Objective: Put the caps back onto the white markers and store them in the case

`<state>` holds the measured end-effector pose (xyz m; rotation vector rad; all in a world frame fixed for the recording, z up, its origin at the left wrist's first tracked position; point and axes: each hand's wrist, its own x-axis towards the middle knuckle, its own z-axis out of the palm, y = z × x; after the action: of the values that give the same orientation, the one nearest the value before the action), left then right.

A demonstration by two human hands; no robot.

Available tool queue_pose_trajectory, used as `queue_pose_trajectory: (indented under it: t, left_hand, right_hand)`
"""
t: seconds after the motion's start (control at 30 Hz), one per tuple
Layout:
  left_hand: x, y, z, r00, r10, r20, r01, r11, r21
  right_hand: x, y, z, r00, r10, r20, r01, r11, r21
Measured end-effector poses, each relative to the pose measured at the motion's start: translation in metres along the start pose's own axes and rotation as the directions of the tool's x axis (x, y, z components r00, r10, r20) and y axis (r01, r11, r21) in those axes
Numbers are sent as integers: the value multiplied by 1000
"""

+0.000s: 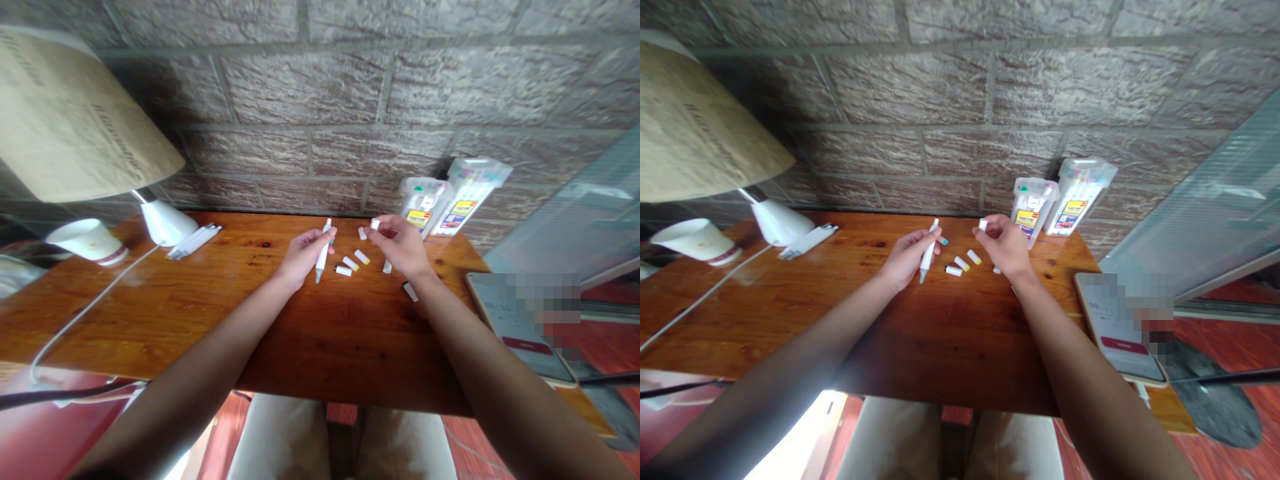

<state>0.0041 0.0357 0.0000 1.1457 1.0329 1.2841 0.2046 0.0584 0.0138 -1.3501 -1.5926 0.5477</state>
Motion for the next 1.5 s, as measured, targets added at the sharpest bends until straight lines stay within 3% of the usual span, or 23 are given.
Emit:
queue_pose_trajectory:
  t: [0.23,0.53,0.77,1.0,1.5]
  left_hand:
    - [0,-1,2,1000,-12,-16,12,1000,4]
    - [0,0,1,1000,-21,-14,21,1000,-13]
    - [1,-1,0,1000,-15,-7,15,1000,-4]
    - [1,-3,0,1000,-12,-6,12,1000,10]
    - [1,-4,1,1000,-14,-6,14,1000,26]
  right_hand:
    - [-4,-1,-1,993,-33,112,51,985,-164]
    - [-4,5,1,986,-62,155,98,966,-239]
    - [-4,11,-1,980,8,200,109,816,-568]
    - [-4,15,-2,965,74,253,98,790,-605]
    - [-4,13,-2,956,100,277,112,747,-655]
